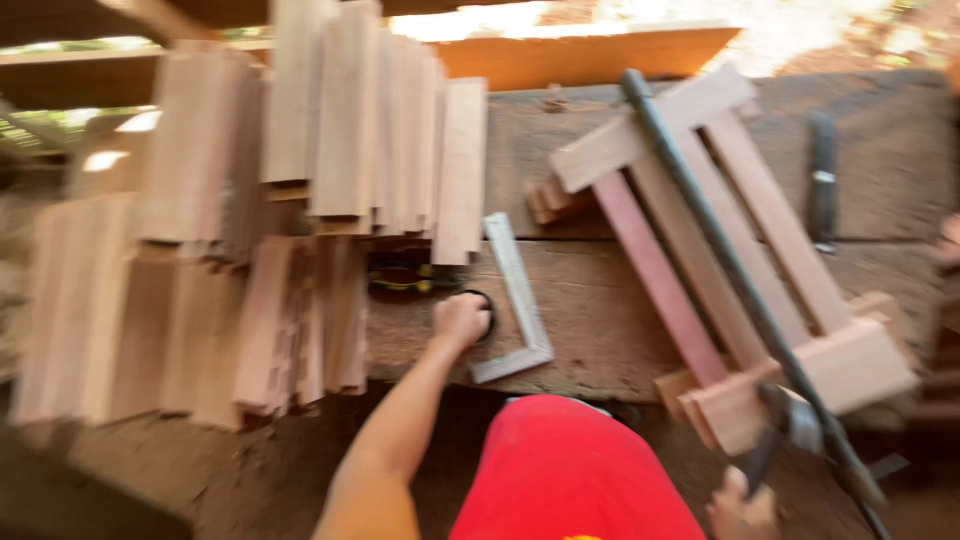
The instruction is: The person assembles wooden frame sections on a rustic workbench, positioning slats against a long metal rod and hammering nails to fasten the joints. They square up the boards, add nails from a small container, and use pliers to adjust fasteners as the frames take shape.
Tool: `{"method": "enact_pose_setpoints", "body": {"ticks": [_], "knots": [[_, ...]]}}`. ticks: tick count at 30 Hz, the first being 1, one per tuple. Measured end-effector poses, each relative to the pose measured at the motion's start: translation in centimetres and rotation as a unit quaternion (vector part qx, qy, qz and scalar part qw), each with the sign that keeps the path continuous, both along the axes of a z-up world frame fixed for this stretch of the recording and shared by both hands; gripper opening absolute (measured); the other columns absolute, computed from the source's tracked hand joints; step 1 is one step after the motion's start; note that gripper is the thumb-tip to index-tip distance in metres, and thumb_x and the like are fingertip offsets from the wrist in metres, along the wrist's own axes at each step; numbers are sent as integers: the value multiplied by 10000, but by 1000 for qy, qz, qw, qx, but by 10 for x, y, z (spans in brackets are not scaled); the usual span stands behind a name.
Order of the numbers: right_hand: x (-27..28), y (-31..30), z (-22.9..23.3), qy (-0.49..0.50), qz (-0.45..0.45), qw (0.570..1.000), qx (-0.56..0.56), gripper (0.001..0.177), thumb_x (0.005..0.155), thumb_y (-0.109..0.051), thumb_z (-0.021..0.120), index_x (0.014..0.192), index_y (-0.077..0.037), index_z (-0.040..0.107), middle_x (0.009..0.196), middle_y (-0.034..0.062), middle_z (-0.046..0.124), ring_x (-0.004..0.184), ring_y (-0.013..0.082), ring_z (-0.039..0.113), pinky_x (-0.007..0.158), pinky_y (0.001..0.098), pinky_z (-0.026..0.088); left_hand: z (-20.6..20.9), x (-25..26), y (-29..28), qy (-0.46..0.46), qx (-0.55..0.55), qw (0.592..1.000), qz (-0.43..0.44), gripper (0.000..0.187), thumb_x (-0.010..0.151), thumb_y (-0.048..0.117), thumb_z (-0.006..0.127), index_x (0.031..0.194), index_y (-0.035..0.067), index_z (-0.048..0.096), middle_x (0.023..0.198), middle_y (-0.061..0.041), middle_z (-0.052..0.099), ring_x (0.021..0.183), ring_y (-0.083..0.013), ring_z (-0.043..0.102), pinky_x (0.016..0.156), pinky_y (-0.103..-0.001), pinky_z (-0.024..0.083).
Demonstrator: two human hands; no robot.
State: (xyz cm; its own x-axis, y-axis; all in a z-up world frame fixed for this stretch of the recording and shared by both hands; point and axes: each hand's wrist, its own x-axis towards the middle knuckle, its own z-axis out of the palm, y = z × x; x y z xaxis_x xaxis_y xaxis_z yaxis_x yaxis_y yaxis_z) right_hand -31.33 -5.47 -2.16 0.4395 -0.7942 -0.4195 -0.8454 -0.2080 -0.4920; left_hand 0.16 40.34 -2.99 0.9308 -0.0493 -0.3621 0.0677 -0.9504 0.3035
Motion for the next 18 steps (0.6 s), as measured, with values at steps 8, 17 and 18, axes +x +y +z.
{"method": "enact_pose_setpoints", "body": {"ticks": [8, 17, 18], "knots": [[43, 21, 63, 23, 12, 1000, 5, 396, 992, -396, 574, 1014, -4, 628, 606, 113, 651, 512, 289, 647, 574, 406, 532, 0, -9, 3, -59, -11, 998, -22, 235, 919, 321, 609, 994, 178, 780, 1023, -29, 768, 874, -339, 705, 759, -448, 553], [64, 37, 94, 60, 4, 998, 21, 354, 1006, -376, 552, 995, -28, 619, 576, 80, 623, 482, 246, 629, 538, 379, 518, 38, -17, -1, -156, -271, 941, 129, 75, 915, 10, 620, 945, -58, 624, 1128, -187, 745, 742, -238, 652, 636, -319, 532], [69, 40, 97, 83, 11, 996, 17, 357, 1012, -387, 537, 1004, -41, 624, 566, 70, 629, 491, 244, 643, 555, 380, 529, 55, -12, -6, -161, -344, 910, 167, 39, 925, -35, 592, 936, -66, 571, 1144, -194, 739, 770, -200, 652, 636, -278, 514]]}}
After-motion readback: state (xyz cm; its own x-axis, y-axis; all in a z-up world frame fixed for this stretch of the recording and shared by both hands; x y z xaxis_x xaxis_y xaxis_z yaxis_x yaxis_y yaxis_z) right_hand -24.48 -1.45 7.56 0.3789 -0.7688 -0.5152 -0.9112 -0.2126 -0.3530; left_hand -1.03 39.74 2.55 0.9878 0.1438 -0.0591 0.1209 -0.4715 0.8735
